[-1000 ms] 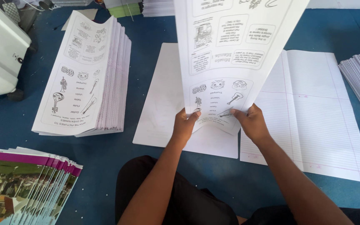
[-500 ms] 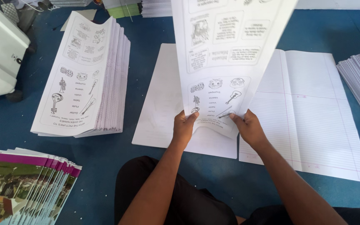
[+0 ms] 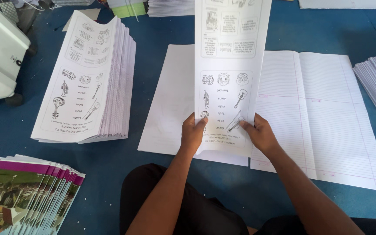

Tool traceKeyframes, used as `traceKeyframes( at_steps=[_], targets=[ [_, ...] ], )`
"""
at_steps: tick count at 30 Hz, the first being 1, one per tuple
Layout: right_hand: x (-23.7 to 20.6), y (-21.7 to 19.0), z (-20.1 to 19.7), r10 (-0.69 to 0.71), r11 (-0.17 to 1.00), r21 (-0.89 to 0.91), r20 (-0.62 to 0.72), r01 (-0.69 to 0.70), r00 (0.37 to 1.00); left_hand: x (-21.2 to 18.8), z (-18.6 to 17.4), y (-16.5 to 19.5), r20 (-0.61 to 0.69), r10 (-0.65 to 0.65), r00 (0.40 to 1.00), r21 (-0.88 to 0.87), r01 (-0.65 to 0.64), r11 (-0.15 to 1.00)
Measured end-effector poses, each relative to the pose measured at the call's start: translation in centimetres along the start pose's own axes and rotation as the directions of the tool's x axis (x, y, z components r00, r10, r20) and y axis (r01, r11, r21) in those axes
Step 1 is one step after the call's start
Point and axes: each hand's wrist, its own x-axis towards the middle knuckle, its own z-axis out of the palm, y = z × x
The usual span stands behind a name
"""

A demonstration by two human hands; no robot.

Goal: The person sits on the floor and repeatedly picks up a printed sheet, places it inside a lined notebook, and then removes it to place it on a growing stack. This cycle is repeated multiple times with different sheets.

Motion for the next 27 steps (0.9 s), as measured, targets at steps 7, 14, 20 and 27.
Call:
traceKeyframes(
  at_steps=[7,14,20,27],
  targets=[
    [-0.2,1.6,0.3,0.102,0.991,0.082,0.038,-0.104,0.994,0.2,-0.1,-0.2,-0.014,-0.036,0.999,0.092,0.037,0.995],
    [-0.8,1.5,1.1,0.319,0.944,0.068,0.062,-0.323,0.946,0.3,-0.4,-0.9,-0.028,-0.183,0.983,0.265,0.184,0.947],
    [-0.9,3.1,1.3,0.367,0.913,0.159,0.086,-0.376,0.926,0.4,-0.7,-1.5,0.021,-0.262,0.965,0.201,0.253,0.946],
    [-0.7,4.3,1.1,0.431,0.840,0.320,0.098,-0.438,0.897,0.4,-0.6,-2.1,-0.041,-0.366,0.930,0.059,0.368,0.928]
  ],
)
